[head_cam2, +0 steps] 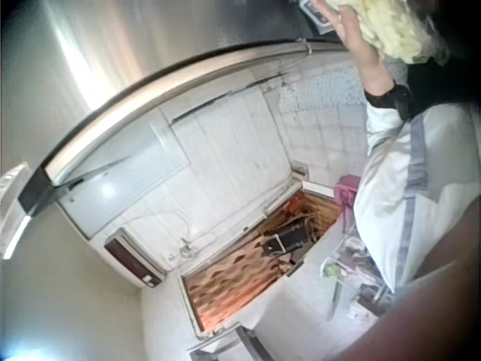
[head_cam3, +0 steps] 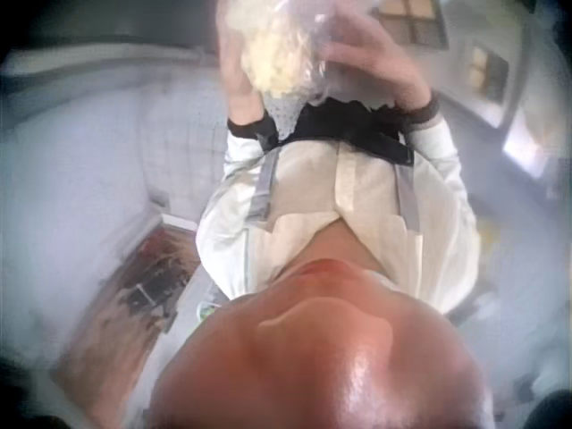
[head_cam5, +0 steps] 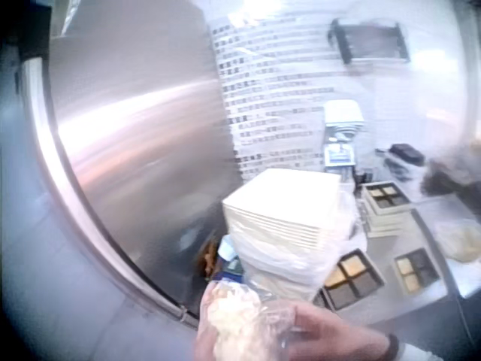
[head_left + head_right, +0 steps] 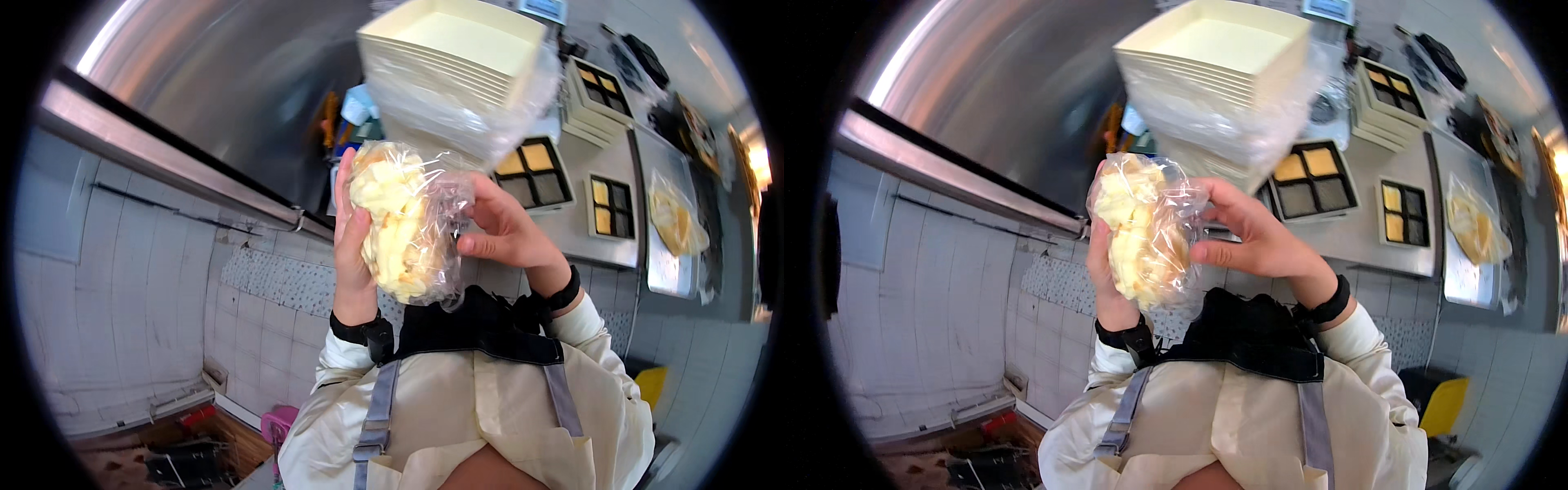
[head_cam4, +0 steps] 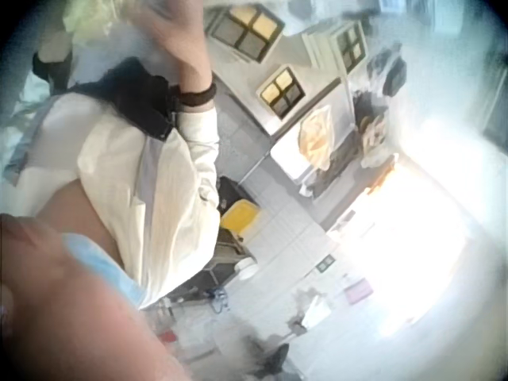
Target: The person places yellow and dark rectangular food items into compartmentalized trays, then closes the trays with lids. The person repeats this process for multiple trays, arranging them in a stack.
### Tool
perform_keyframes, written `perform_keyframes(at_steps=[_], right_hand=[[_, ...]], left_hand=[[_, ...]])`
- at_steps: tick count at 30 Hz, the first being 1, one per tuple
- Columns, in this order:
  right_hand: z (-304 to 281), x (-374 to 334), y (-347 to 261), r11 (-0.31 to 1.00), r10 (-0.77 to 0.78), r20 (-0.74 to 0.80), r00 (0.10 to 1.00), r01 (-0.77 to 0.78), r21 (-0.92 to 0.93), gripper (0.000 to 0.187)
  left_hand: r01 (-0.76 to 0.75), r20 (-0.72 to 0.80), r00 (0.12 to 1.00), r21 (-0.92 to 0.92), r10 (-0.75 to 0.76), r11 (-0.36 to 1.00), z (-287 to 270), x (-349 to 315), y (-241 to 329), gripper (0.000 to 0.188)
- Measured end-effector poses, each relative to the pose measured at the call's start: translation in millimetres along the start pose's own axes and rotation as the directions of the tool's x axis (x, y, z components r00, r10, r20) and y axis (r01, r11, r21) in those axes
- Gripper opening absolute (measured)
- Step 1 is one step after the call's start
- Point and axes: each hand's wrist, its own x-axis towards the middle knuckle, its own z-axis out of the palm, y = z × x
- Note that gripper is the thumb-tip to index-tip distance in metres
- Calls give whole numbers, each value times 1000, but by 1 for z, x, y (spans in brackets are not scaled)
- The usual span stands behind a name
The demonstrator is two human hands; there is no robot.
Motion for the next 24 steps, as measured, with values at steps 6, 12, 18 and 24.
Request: perform_keyframes(at_steps=[6, 12, 18, 24], right_hand=[[-27, -128, -56, 988, -27, -562, 827, 108, 113, 10], [-27, -290, -129, 986, -105, -839, 534, -56, -159, 16], [-15, -391, -163, 646, -558, -786, 268, -455, -613, 20], [-28, -469, -189, 452, -642, -766, 49, -783, -428, 20]], left_hand=[[218, 88, 970, 89, -226, 972, 75, -29, -88, 60], [191, 277, 898, 456, -342, 869, 153, -80, -217, 63], [-349, 609, 663, 766, -435, 540, 229, -151, -317, 49], [477, 666, -153, 697, -730, 536, 341, -192, -328, 63]])
